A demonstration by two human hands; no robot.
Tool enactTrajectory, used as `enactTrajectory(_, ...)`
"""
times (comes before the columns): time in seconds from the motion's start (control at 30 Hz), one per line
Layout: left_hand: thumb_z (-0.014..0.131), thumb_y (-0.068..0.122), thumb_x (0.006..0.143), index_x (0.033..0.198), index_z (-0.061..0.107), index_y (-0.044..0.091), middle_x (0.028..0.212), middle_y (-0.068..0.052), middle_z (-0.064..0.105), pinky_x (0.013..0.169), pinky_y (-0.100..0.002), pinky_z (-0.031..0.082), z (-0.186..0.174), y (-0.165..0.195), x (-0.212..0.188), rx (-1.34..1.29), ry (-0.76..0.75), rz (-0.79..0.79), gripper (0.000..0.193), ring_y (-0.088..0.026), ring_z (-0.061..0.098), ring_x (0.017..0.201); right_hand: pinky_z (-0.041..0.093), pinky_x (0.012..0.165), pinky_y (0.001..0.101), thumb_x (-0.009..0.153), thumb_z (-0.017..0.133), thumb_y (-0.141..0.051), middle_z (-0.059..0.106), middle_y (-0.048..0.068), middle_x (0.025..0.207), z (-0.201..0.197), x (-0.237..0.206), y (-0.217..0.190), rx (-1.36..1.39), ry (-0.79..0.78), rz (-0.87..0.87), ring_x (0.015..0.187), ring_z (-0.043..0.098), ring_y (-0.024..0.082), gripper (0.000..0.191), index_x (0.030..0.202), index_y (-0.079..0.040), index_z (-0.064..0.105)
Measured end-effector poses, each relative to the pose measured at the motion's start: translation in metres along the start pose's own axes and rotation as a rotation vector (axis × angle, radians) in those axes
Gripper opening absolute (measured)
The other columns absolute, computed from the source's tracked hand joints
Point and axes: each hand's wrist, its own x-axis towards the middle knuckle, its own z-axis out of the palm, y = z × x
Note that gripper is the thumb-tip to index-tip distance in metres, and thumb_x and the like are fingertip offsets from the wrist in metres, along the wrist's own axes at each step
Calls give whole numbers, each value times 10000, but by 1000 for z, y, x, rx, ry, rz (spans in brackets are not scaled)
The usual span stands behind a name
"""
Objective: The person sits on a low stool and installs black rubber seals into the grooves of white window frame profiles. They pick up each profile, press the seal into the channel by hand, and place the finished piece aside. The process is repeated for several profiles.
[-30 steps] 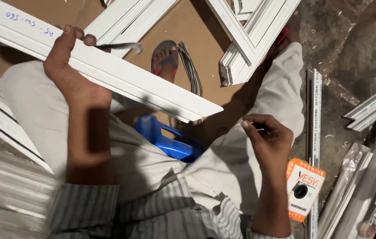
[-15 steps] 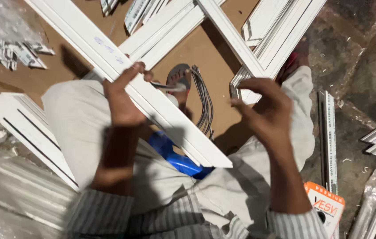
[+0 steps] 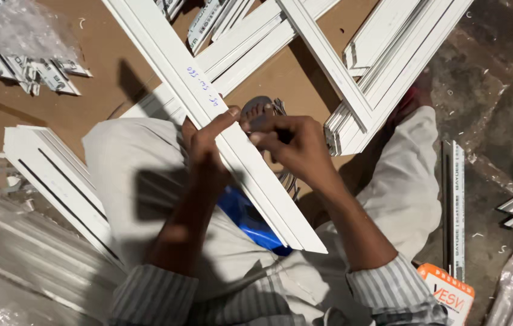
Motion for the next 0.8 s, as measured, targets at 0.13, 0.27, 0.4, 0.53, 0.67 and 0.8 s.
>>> enactTrajectory(0.13,721,36,855,1071,596,-44,851,-133,645,660,-351,590,-5,0,11,-160,133,-52,262,-219,663,742,399,488,247,902,768,-146,719,81,680,-11,-13,3,-172,112,218,537,530,81,148,920,-7,815)
enactTrajectory(0.27,721,6,806,1037,584,40,855,-120,644,607,-392,574,-14,0,30,-313,276,12,271,-222,658,715,492,486,224,919,725,-94,752,48,768,-33,-48,5,79,270,255,552,601,58,129,997,1,765)
enactTrajectory(0.4,720,64,915,1031,609,-25,885,-131,616,674,-447,571,-40,0,37,-310,200,198,184,-243,649,783,458,479,245,956,659,-10,757,111,827,-63,-120,8,69,426,238,584,647,116,142,1052,70,727)
enactTrajectory(0.53,702,123,938,1093,605,62,947,-43,619,777,-432,537,-57,-2,34,-457,106,156,193,-201,598,861,485,505,253,963,609,51,737,125,837,-76,-196,28,169,432,351,637,672,139,112,1001,85,709)
enactTrajectory(0.67,718,130,938,1058,601,125,916,-42,613,783,-430,516,-55,-1,26,-381,108,193,168,-201,585,867,479,496,249,923,581,66,727,102,793,-67,-240,51,278,307,445,617,649,126,146,979,60,716)
enactTrajectory(0.8,727,109,945,1053,600,139,912,-44,609,794,-420,511,-50,2,19,-368,90,206,170,-199,582,880,422,583,211,918,541,49,645,40,794,-52,-244,66,369,324,345,672,545,71,115,923,26,654)
